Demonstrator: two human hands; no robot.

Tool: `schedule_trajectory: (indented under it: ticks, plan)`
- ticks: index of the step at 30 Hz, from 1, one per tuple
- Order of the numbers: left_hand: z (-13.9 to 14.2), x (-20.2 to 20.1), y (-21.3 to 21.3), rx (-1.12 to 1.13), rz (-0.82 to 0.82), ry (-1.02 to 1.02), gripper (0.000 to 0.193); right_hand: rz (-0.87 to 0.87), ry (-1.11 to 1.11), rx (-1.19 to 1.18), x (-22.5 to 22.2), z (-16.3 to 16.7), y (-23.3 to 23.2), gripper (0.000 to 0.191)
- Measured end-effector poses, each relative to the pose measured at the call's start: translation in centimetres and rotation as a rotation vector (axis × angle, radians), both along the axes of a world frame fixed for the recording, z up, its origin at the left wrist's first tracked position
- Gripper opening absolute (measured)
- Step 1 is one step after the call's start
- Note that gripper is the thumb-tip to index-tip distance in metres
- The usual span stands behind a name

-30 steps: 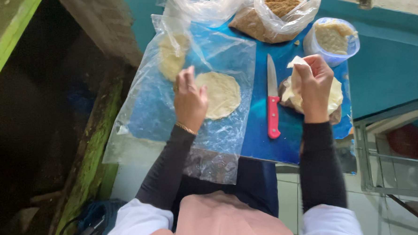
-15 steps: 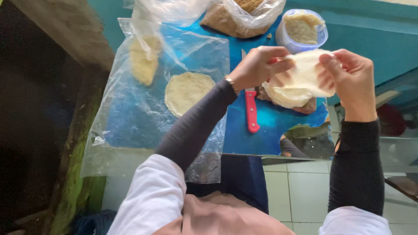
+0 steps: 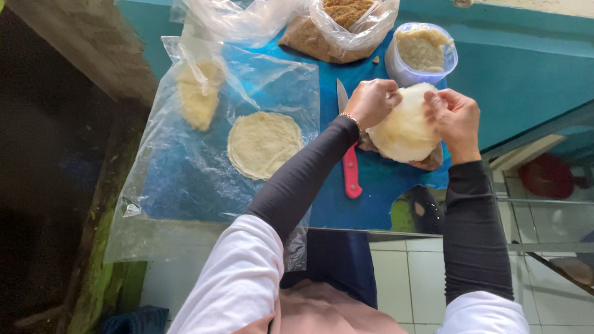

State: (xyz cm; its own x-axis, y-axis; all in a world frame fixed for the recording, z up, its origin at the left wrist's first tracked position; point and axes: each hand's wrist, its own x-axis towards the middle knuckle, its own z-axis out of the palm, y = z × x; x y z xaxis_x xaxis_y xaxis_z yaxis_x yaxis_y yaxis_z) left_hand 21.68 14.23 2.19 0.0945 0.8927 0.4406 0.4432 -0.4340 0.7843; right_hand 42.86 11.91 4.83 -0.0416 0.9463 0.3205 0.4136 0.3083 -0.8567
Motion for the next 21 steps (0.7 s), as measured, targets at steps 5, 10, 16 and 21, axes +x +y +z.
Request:
schedule_trajectory:
  ticks: [5,10,16,21]
  plan:
    - [-0.2,0.1,-0.2,-0.079,0.06,0.084,0.019,-0.168,-0.341,0.142,0.4,-1.1,0.0,0.027]
    - [0.0,0.3,-0.5,-0.091,0.185,0.1,0.013,-0.172,-0.367,0.168,0.4,-1.4,0.3,0.023]
    - [0.3,-0.5,-1.8,-0.038,0.173,0.137,0.034,-0.181,-0.324,0.269,0.4,-1.6,-0.6,0.016]
    - [0.2,-2.3,-4.3,0.197,0.041,0.283,0.025,-0.274,-0.486,0.371,0.2,-1.1,-2.2,0.023]
